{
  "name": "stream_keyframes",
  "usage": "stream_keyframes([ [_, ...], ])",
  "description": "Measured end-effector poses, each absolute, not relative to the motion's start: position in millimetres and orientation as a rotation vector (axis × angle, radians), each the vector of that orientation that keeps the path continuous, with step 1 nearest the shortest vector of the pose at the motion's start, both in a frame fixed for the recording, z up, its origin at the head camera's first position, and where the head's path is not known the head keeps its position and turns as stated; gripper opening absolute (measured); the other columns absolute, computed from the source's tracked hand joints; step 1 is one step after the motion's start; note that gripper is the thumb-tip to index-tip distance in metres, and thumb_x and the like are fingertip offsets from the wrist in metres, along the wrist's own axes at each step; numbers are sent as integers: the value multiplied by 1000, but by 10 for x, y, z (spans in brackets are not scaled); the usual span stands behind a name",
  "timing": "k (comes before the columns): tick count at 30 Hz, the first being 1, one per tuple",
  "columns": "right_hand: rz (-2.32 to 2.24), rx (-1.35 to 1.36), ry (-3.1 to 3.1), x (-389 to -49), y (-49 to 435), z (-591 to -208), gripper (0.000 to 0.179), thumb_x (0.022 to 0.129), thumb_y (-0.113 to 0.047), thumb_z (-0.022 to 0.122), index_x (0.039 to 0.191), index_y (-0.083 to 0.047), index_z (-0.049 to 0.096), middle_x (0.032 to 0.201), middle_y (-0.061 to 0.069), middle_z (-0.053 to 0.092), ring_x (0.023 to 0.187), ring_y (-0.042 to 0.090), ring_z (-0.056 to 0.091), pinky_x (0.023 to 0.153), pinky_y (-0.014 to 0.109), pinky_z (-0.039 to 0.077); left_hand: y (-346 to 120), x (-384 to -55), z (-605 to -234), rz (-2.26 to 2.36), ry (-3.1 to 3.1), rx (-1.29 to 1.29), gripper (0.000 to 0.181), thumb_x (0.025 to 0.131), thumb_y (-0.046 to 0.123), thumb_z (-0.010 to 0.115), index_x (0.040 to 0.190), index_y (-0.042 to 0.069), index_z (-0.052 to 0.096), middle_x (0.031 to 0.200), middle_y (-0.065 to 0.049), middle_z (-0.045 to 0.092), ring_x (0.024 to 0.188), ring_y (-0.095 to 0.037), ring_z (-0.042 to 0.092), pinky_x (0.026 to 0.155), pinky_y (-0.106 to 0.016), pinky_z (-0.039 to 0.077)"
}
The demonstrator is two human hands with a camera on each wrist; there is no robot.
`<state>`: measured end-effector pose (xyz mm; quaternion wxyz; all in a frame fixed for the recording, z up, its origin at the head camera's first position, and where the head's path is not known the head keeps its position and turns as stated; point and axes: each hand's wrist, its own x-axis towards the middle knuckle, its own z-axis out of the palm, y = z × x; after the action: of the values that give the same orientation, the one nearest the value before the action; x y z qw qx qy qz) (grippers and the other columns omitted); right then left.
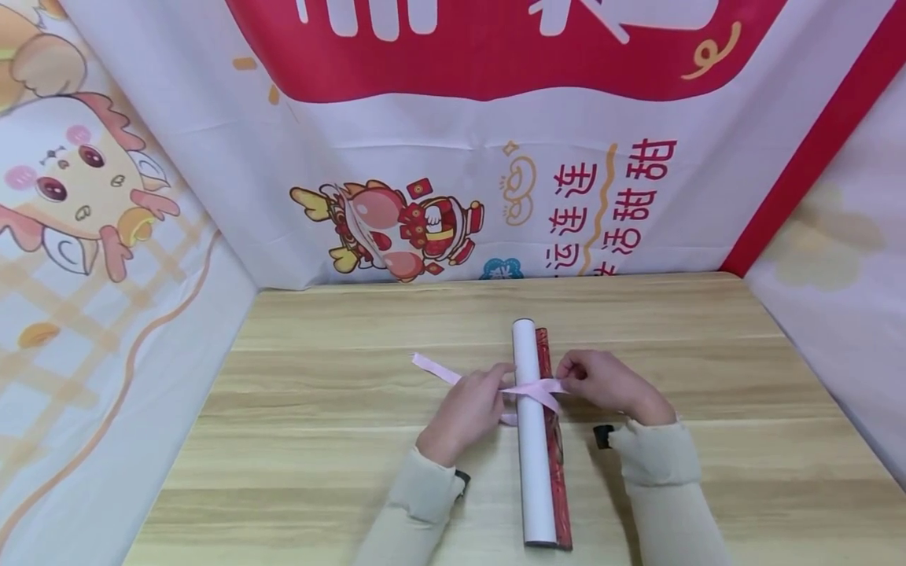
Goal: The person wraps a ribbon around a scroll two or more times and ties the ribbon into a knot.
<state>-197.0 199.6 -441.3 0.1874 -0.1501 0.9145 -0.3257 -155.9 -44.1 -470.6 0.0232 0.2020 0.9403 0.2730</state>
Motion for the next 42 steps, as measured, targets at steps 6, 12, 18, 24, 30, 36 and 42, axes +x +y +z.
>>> stream_keyframes([
  [6,-914,-439,2571,-1968,1986,-4411,6,99,-8,67,104,-8,69,92,5,66,84,20,58,77,32,52,-505,-1586,-4703,1093,2716,616,46,105,6,58,151,11,53,110,-9,76,82,-10,66,72,-21,53],
  [12,-925,-412,2545,-1956,1968,-4406,6,99,-9,67,105,-9,69,94,5,66,86,20,59,78,33,52,-538,-1581,-4659,1339,2474,603,48,104,-2,52,151,9,51,110,-11,76,83,-14,73,68,-20,52],
  [18,-931,-407,2541,-1979,1960,-4411,7,100,-12,69,106,-10,70,96,5,67,88,20,59,81,33,54,-545,-1580,-4615,1466,2325,555,53,102,-9,52,149,15,55,105,-11,74,88,-27,76,70,-24,53],
  [24,-934,-418,2538,-1967,1967,-4436,6,100,-11,68,105,-9,69,95,5,67,87,20,59,80,33,53,-538,-1572,-4634,1561,2220,536,51,96,-12,61,140,14,64,95,-11,72,90,-32,77,73,-27,56],
  [30,-920,-430,2550,-1961,1969,-4434,5,100,-10,66,105,-9,69,95,5,67,87,20,59,80,33,53,-533,-1579,-4663,1558,2232,553,33,94,-6,69,120,13,78,115,-6,77,97,-15,68,81,-20,56],
  [36,-911,-431,2555,-1955,1961,-4419,5,100,-9,65,104,-9,69,95,5,67,87,20,59,80,33,52,-510,-1580,-4675,1546,2282,551,16,91,8,80,106,15,83,106,1,77,91,-9,60,79,-20,50],
  [42,-914,-424,2550,-1946,1958,-4411,5,101,-10,66,105,-9,69,95,5,67,87,20,59,79,33,52,-484,-1566,-4675,1573,2299,466,6,93,18,81,98,17,80,97,2,73,84,-11,60,72,-22,49],
])
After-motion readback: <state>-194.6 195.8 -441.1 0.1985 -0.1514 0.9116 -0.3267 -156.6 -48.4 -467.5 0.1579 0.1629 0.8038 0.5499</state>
